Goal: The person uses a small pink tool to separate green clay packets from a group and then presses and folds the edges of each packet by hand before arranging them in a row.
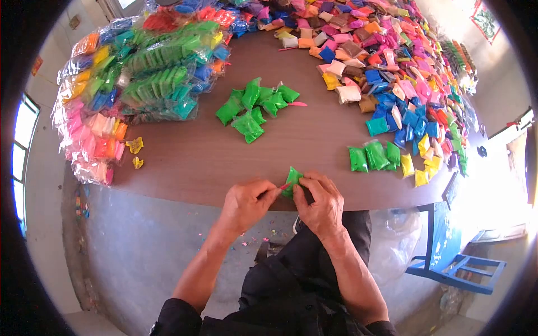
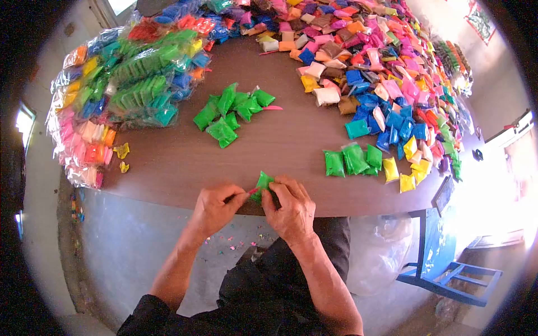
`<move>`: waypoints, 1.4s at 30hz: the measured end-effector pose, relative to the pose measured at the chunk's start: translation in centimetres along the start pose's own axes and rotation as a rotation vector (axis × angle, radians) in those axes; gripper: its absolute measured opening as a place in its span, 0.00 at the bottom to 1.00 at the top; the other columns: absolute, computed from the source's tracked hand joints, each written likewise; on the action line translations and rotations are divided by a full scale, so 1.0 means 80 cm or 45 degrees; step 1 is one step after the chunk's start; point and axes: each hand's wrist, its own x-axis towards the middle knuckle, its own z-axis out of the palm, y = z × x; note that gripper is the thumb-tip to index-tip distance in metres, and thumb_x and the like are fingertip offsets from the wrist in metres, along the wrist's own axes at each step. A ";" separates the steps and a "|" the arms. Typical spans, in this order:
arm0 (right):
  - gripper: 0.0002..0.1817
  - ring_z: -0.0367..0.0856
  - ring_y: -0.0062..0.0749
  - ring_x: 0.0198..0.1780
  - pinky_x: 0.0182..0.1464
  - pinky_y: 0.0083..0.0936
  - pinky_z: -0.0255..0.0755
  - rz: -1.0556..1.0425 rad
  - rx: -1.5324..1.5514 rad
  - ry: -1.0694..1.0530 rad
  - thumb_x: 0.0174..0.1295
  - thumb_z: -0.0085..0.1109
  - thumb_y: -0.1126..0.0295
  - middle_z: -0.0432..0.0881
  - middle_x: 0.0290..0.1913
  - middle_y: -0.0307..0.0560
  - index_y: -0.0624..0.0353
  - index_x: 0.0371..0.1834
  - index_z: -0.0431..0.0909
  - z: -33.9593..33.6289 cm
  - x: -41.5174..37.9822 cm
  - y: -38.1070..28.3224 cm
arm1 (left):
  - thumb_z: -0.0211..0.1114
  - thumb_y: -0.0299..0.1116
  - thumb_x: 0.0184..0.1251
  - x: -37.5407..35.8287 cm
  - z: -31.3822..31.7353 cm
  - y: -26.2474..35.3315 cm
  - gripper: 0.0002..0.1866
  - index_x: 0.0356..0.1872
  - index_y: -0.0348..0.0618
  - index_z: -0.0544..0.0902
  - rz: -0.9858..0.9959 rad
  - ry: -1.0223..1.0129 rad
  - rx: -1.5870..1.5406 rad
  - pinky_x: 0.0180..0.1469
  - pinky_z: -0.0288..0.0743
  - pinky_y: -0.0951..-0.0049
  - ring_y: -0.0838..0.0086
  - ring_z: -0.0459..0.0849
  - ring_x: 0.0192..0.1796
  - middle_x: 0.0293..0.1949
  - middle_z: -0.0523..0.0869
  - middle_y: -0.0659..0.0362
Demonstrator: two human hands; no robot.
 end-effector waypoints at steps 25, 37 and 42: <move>0.13 0.92 0.54 0.51 0.54 0.46 0.86 0.044 0.024 -0.015 0.64 0.78 0.68 0.92 0.54 0.53 0.59 0.49 0.87 -0.002 0.001 -0.001 | 0.76 0.31 0.76 0.034 0.012 -0.037 0.06 0.41 0.39 0.91 0.097 0.208 0.252 0.39 0.82 0.60 0.54 0.91 0.35 0.35 0.92 0.48; 0.24 0.92 0.50 0.48 0.50 0.44 0.85 0.550 0.210 -0.483 0.62 0.84 0.58 0.90 0.49 0.55 0.63 0.54 0.88 -0.066 0.003 -0.005 | 0.76 0.29 0.77 0.015 0.006 -0.050 0.06 0.41 0.38 0.89 0.049 0.378 0.064 0.34 0.75 0.69 0.74 0.80 0.28 0.28 0.85 0.56; 0.23 0.91 0.29 0.42 0.43 0.30 0.83 0.842 0.395 -0.014 0.67 0.83 0.62 0.91 0.43 0.47 0.62 0.58 0.86 -0.080 -0.011 0.036 | 0.77 0.27 0.76 0.013 0.011 -0.054 0.05 0.40 0.38 0.88 0.079 0.423 0.105 0.33 0.76 0.69 0.71 0.80 0.27 0.28 0.85 0.55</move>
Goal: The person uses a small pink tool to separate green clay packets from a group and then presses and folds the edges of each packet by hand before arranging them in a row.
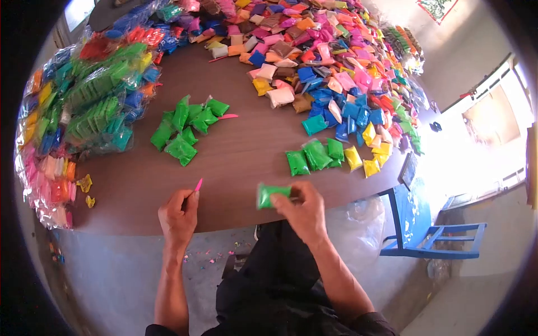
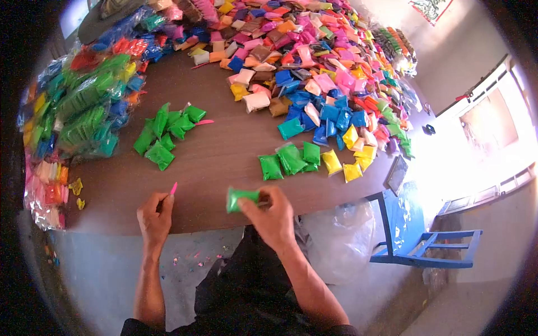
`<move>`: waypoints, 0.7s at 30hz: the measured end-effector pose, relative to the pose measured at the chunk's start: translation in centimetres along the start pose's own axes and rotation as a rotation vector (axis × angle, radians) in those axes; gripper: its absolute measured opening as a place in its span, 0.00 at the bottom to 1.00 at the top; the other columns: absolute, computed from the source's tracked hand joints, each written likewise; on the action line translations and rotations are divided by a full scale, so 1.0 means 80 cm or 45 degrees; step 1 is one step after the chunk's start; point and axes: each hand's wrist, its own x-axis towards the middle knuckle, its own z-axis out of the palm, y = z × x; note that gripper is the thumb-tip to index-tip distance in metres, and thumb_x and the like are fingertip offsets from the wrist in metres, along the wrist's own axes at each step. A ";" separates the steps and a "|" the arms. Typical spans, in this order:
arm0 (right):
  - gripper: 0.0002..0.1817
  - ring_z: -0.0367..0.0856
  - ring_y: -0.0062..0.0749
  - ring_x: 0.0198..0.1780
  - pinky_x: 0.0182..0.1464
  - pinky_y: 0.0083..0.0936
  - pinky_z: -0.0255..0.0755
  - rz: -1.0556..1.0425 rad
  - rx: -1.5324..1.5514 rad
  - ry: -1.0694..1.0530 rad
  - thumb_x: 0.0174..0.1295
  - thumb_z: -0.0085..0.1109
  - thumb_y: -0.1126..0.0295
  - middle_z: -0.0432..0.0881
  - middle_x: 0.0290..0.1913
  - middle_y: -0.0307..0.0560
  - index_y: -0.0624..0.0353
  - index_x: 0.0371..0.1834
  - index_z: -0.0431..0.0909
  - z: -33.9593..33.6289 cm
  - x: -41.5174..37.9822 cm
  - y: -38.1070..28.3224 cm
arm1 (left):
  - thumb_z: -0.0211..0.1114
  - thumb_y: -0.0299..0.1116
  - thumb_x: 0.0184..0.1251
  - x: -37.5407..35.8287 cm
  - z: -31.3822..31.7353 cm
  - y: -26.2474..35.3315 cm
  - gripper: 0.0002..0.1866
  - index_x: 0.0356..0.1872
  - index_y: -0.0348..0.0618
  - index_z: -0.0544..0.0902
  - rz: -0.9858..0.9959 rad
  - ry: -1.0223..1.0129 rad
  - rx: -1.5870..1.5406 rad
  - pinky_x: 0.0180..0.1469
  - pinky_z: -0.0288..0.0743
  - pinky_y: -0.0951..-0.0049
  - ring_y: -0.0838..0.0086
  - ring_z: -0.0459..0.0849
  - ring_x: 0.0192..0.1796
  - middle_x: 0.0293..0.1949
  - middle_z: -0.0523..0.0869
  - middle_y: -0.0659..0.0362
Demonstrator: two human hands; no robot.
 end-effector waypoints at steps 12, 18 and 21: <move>0.19 0.94 0.31 0.42 0.39 0.23 0.86 0.322 0.715 0.481 0.79 0.68 0.73 0.90 0.51 0.47 0.64 0.68 0.76 -0.013 0.046 -0.024 | 0.77 0.26 0.76 0.004 -0.001 0.002 0.05 0.41 0.38 0.88 0.114 0.002 0.085 0.33 0.76 0.66 0.66 0.82 0.27 0.30 0.87 0.52; 0.19 0.93 0.29 0.44 0.38 0.22 0.85 0.279 0.473 0.434 0.79 0.63 0.73 0.90 0.52 0.46 0.61 0.71 0.77 -0.016 0.040 -0.007 | 0.76 0.26 0.77 0.003 -0.003 0.004 0.05 0.42 0.38 0.88 0.121 -0.005 0.045 0.33 0.76 0.66 0.67 0.82 0.27 0.30 0.86 0.52; 0.20 0.93 0.28 0.42 0.38 0.21 0.85 0.187 0.532 0.450 0.79 0.65 0.72 0.90 0.49 0.44 0.60 0.71 0.78 -0.013 0.040 -0.001 | 0.76 0.26 0.77 0.001 -0.002 0.004 0.05 0.42 0.38 0.88 0.080 0.002 0.039 0.33 0.76 0.66 0.68 0.82 0.28 0.31 0.86 0.52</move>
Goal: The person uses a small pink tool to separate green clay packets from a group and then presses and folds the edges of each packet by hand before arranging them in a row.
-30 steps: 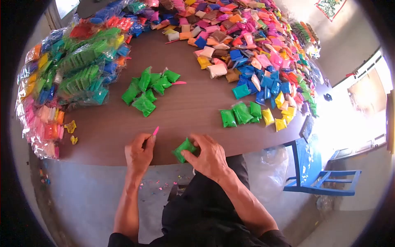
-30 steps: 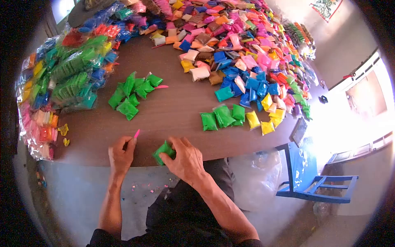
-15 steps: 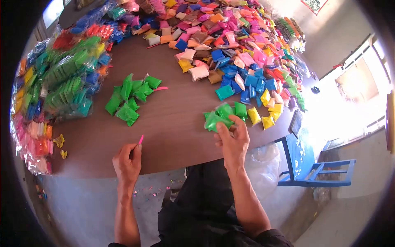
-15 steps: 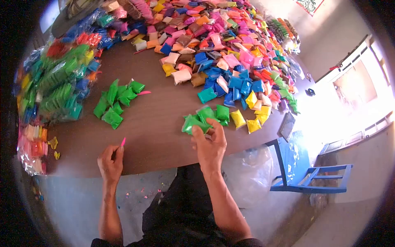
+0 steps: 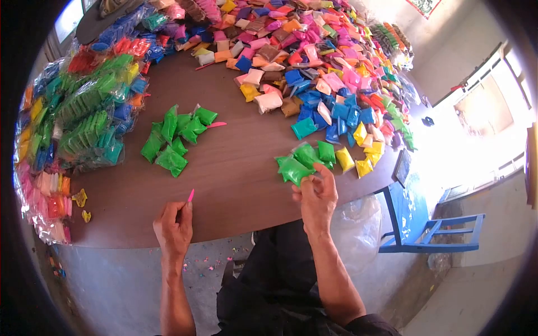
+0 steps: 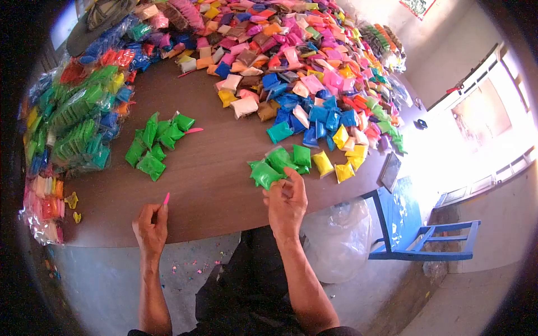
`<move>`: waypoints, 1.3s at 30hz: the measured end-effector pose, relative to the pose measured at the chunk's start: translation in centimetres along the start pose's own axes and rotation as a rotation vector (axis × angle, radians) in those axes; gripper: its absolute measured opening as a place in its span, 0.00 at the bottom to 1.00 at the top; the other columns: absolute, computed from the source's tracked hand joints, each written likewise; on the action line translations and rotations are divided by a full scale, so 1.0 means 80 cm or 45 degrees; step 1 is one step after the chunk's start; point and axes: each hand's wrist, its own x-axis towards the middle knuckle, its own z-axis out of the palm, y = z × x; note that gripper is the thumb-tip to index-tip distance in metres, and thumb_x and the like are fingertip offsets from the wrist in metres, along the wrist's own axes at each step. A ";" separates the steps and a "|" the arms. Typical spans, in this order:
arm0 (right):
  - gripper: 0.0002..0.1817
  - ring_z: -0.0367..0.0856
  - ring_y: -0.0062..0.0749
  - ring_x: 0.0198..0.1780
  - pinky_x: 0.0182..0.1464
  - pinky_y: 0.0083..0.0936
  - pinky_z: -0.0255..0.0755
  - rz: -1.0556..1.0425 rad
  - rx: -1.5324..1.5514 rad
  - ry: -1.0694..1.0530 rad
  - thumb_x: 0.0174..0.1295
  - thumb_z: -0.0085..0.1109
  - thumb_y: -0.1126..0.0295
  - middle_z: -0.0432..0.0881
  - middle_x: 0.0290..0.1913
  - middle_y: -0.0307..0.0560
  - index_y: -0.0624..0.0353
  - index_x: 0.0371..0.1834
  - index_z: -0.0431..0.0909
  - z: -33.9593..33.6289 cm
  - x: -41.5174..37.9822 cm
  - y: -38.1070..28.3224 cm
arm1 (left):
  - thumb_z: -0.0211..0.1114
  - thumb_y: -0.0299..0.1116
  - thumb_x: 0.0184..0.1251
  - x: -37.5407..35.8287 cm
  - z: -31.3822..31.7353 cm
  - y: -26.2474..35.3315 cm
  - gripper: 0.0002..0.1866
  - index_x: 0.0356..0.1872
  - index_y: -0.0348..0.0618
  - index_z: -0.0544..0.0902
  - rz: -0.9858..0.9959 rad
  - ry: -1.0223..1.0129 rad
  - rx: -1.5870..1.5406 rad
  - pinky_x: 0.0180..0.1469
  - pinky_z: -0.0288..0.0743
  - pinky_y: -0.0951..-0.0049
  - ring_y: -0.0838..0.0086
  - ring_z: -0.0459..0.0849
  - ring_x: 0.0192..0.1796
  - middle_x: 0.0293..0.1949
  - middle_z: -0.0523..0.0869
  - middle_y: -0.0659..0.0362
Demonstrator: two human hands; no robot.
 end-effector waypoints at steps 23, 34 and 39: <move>0.09 0.91 0.45 0.44 0.47 0.36 0.85 -0.972 -0.642 -0.424 0.69 0.73 0.77 0.91 0.47 0.50 0.59 0.51 0.92 0.077 -0.036 -0.023 | 0.74 0.31 0.82 -0.006 -0.006 -0.010 0.09 0.40 0.37 0.87 -0.130 0.316 -0.152 0.31 0.72 0.73 0.80 0.77 0.28 0.27 0.84 0.61; 0.30 0.81 0.48 0.73 0.70 0.47 0.78 -1.351 -0.925 -0.817 0.65 0.77 0.64 0.81 0.72 0.49 0.54 0.71 0.82 0.261 -0.033 0.024 | 0.72 0.32 0.84 -0.003 -0.009 -0.012 0.11 0.39 0.36 0.85 -0.322 0.397 -0.222 0.31 0.70 0.75 0.85 0.74 0.29 0.26 0.82 0.66; 0.31 0.81 0.49 0.73 0.72 0.48 0.75 -1.361 -0.941 -0.887 0.64 0.76 0.67 0.81 0.71 0.50 0.57 0.71 0.81 0.248 -0.033 0.039 | 0.72 0.34 0.85 -0.002 -0.011 -0.016 0.12 0.40 0.36 0.85 -0.326 0.361 -0.237 0.31 0.69 0.76 0.85 0.74 0.29 0.26 0.81 0.66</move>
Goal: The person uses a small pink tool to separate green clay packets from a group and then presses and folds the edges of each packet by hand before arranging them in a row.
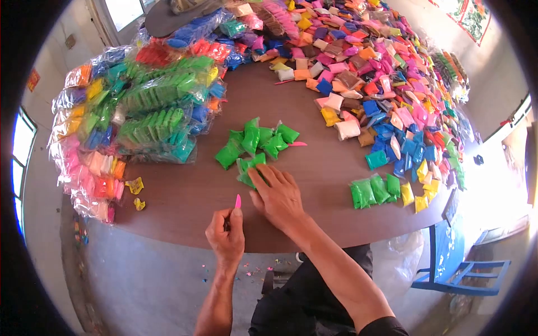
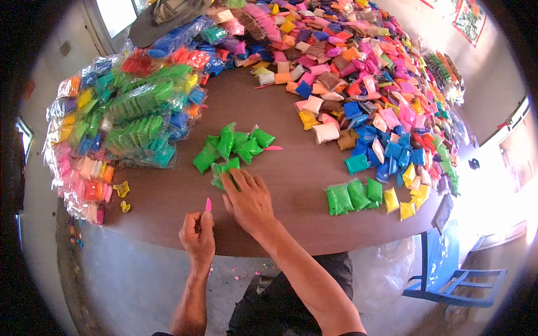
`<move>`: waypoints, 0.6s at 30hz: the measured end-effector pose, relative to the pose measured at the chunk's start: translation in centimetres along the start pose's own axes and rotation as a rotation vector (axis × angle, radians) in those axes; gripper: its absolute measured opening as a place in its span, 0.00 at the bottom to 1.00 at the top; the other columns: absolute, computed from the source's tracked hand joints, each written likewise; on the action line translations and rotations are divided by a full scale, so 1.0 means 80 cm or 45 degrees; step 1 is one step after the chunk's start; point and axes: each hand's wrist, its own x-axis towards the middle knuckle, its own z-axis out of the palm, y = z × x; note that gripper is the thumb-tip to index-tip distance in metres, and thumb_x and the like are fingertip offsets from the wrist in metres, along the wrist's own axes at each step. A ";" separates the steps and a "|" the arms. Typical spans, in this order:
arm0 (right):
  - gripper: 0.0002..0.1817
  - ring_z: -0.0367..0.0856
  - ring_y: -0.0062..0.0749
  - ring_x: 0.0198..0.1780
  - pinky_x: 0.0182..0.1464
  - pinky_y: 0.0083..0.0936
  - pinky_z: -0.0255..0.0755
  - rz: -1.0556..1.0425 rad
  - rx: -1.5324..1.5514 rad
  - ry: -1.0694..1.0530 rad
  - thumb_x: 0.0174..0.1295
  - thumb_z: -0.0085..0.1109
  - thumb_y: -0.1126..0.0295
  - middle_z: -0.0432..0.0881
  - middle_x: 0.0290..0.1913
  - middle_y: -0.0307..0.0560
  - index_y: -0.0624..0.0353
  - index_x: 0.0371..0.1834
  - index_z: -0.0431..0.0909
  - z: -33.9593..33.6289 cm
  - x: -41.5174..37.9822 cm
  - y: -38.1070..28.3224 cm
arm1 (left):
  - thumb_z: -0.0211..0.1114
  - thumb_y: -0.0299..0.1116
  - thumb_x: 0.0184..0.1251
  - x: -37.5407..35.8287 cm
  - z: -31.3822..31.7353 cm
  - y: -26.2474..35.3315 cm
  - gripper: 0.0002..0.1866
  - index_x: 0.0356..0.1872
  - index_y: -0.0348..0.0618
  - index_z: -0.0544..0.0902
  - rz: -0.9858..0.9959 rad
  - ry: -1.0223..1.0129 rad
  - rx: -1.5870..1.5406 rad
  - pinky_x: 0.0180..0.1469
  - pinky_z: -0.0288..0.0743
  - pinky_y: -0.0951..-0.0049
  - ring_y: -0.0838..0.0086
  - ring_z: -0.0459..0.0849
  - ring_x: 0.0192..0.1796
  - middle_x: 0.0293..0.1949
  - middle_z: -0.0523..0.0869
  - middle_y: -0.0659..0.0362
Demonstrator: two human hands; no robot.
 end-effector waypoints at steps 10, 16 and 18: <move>0.30 0.82 0.50 0.73 0.75 0.50 0.74 0.041 -0.012 -0.148 0.64 0.72 0.75 0.80 0.75 0.53 0.59 0.72 0.80 -0.076 -0.105 -0.018 | 0.71 0.36 0.86 -0.004 -0.001 0.001 0.14 0.40 0.36 0.85 -0.004 -0.030 -0.043 0.31 0.67 0.76 0.86 0.73 0.29 0.27 0.82 0.66; 0.30 0.78 0.47 0.78 0.78 0.55 0.70 0.065 -0.113 -0.209 0.69 0.72 0.68 0.77 0.80 0.52 0.57 0.75 0.79 -0.104 -0.138 -0.028 | 0.69 0.36 0.87 -0.003 -0.002 -0.004 0.14 0.41 0.37 0.86 0.006 -0.047 -0.046 0.32 0.69 0.77 0.86 0.76 0.30 0.28 0.84 0.66; 0.32 0.75 0.46 0.81 0.80 0.56 0.68 0.040 -0.092 -0.251 0.71 0.72 0.64 0.76 0.81 0.52 0.56 0.78 0.78 -0.108 -0.136 -0.031 | 0.70 0.35 0.86 -0.004 0.001 -0.005 0.13 0.40 0.36 0.86 0.007 -0.024 -0.044 0.31 0.68 0.77 0.86 0.74 0.29 0.27 0.82 0.66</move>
